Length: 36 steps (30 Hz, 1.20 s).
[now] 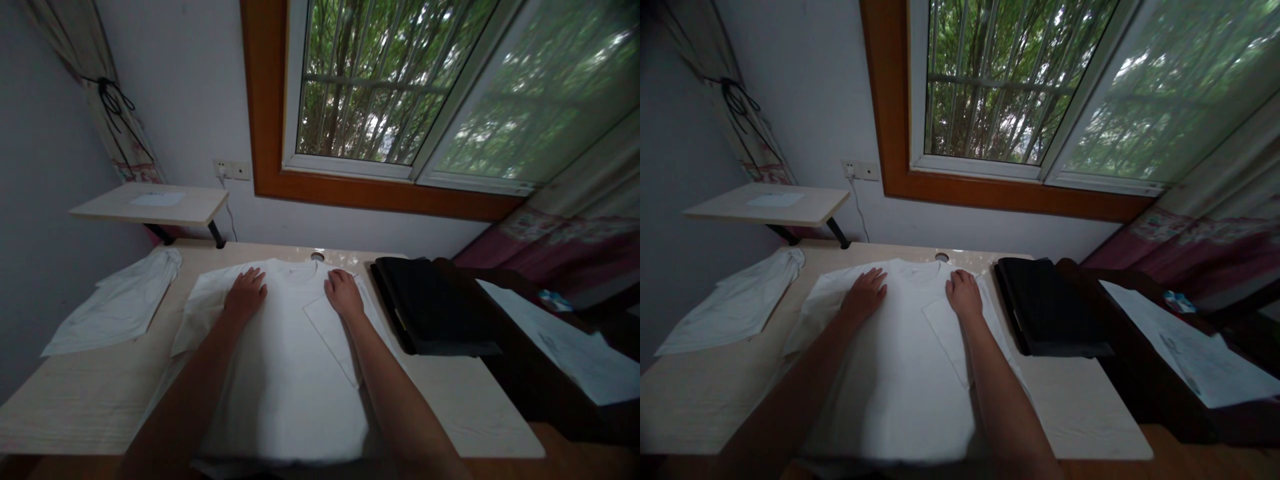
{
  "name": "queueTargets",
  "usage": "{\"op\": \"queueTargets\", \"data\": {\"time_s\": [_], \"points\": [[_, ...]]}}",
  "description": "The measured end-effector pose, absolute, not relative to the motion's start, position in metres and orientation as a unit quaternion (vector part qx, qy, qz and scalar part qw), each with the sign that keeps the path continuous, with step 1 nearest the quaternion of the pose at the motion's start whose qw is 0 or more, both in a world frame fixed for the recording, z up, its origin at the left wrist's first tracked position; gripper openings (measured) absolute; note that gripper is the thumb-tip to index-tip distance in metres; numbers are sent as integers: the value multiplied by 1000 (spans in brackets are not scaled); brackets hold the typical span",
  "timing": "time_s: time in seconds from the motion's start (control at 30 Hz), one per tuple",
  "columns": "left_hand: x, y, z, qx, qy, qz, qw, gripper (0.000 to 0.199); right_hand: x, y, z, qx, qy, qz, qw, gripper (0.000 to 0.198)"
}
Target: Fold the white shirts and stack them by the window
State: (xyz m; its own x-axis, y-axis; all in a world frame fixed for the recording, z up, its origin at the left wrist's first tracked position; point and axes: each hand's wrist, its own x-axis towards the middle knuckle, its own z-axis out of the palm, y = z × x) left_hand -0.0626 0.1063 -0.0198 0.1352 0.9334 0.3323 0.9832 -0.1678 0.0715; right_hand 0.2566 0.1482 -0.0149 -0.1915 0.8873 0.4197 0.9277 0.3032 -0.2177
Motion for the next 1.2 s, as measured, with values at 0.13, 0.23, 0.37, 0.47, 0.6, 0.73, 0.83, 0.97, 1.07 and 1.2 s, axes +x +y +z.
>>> {"op": "queueTargets", "data": {"time_s": [0.13, 0.23, 0.37, 0.47, 0.6, 0.73, 0.83, 0.97, 1.07, 1.2], "points": [[-58, 97, -14, -766, -624, -134, 82, 45, 257, 148, -14, -586, -774, -45, 238, 39], [-59, 75, -8, -787, -601, -115, 76, 44, 257, 147, -14, -586, -773, -46, 237, 39], [-79, 26, -1, -801, -580, -122, 84, 48, 257, 147, -14, -588, -772, -49, 236, 39], [-113, -10, -1, -787, -589, -154, 101, 50, 257, 147, -14, -588, -774, -47, 231, 38], [-170, -39, -13, -802, -559, -197, 74, 60, 257, 146, -14, -590, -773, -50, 228, 38], [-205, -50, -28, -790, -564, -238, 32, 60, 255, 144, -11, -589, -775, -59, 220, 38], [-208, -52, -33, -764, -582, -277, 22, 52, 252, 139, -3, -580, -785, -63, 207, 35], [-203, -53, -29, -769, -560, -306, 16, 39, 233, 127, 12, -556, -804, -58, 202, 32], [-203, -56, -23, -783, -532, -321, 9, 36, 196, 114, 16, -518, -830, 2, 208, 33], [-204, -59, -17, -789, -517, -330, -5, 37, 126, 101, 9, -428, -867, 125, 223, 30]]}}
